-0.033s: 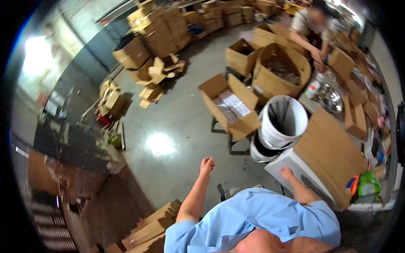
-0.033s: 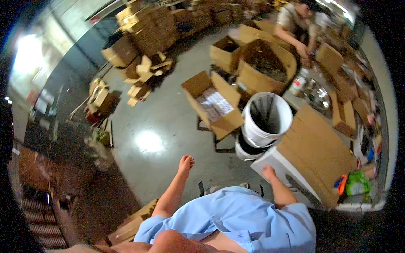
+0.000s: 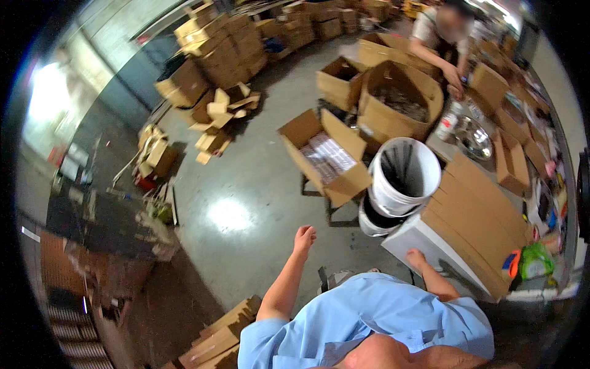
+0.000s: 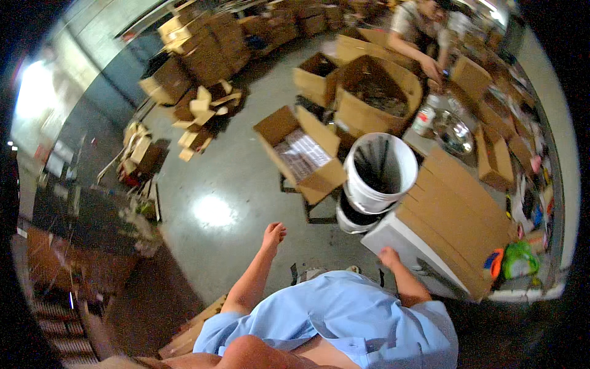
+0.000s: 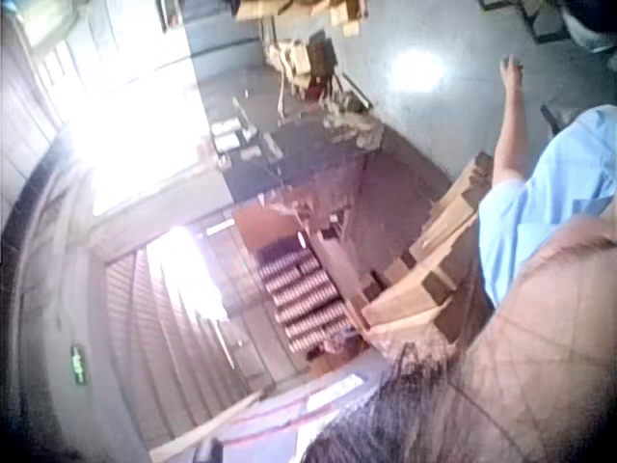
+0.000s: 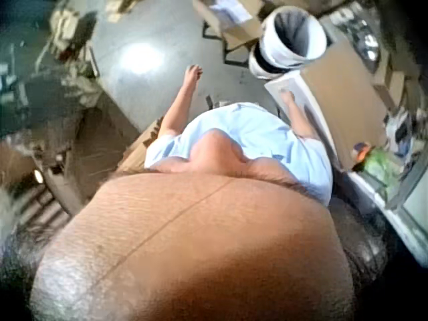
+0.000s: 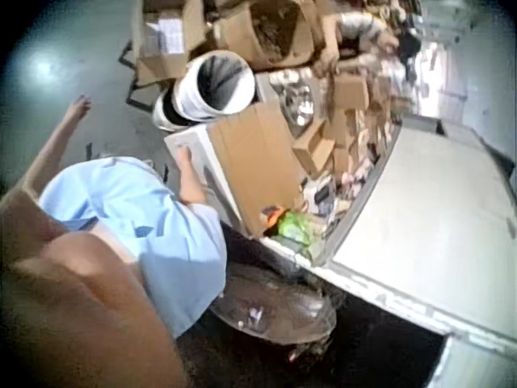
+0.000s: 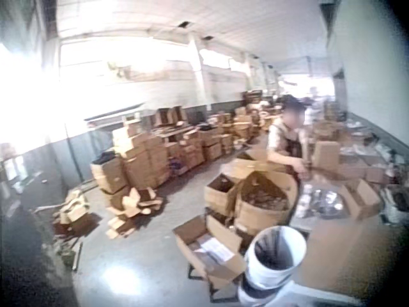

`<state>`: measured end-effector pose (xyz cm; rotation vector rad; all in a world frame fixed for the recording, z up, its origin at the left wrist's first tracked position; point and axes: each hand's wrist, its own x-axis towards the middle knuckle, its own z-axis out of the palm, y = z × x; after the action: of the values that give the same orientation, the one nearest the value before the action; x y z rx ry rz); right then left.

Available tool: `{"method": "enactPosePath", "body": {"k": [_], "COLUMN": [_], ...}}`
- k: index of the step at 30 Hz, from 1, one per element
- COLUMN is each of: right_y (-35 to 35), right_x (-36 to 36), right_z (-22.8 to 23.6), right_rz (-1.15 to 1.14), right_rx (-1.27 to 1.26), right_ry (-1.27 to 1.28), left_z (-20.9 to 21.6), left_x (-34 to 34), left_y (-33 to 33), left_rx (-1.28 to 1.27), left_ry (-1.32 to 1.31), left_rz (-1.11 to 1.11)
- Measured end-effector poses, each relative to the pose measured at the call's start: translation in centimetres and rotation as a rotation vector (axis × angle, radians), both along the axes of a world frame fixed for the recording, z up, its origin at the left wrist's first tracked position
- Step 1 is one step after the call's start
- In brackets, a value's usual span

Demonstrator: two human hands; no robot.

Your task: The person places metal rails and plastic bags into cardboard boxes, uses a tape dispenser to seal the boxes, and stacks them. They handle boxes, rails, bags of hardware, and black plastic components.

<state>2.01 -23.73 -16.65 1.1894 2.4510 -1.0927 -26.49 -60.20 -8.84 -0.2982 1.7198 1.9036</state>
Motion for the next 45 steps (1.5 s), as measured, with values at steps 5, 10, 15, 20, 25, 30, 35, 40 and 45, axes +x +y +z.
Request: {"method": "enactPosePath", "body": {"k": [5,10,15,20,25,30,35,40,45], "right_y": [1.0,0.7,6.8,14.0,22.6,33.1,31.9,32.1,26.8], "right_x": [15.9,10.6,-5.3,-22.4,-33.5,-36.4,-39.2,-37.0,-36.2], "right_z": [-6.5,5.7,11.7,12.8,3.7,-7.5,-6.5,-4.5,-0.9], "right_rz": [-0.419,-0.154,-0.262,-0.265,-0.308,-0.359,-0.098,-0.021,0.148], "right_rx": [-1.039,-0.135,-0.385,-0.423,-0.387,-0.237,-0.156,-0.133,-0.123], "right_ry": [0.738,0.425,0.611,0.524,0.191,-0.114,-0.33,-0.388,-0.332], "left_z": [0.7,4.6,6.2,0.3,-5.6,-11.3,-10.3,-9.0,-15.5], "left_x": [-0.4,1.1,-2.4,-14.2,-22.0,-22.7,-24.7,-27.1,-30.3], "left_y": [21.9,32.1,31.8,24.1,14.0,11.3,18.7,25.7,29.6], "left_rx": [0.122,0.0,-0.111,-0.848,-1.501,-0.84,-1.021,-0.867,-0.922], "left_ry": [0.187,0.564,0.762,0.946,0.42,0.032,-0.328,0.422,-0.086], "left_rz": [-0.494,-0.713,-0.455,-0.331,-0.322,-0.246,0.134,-0.192,-0.294]}}
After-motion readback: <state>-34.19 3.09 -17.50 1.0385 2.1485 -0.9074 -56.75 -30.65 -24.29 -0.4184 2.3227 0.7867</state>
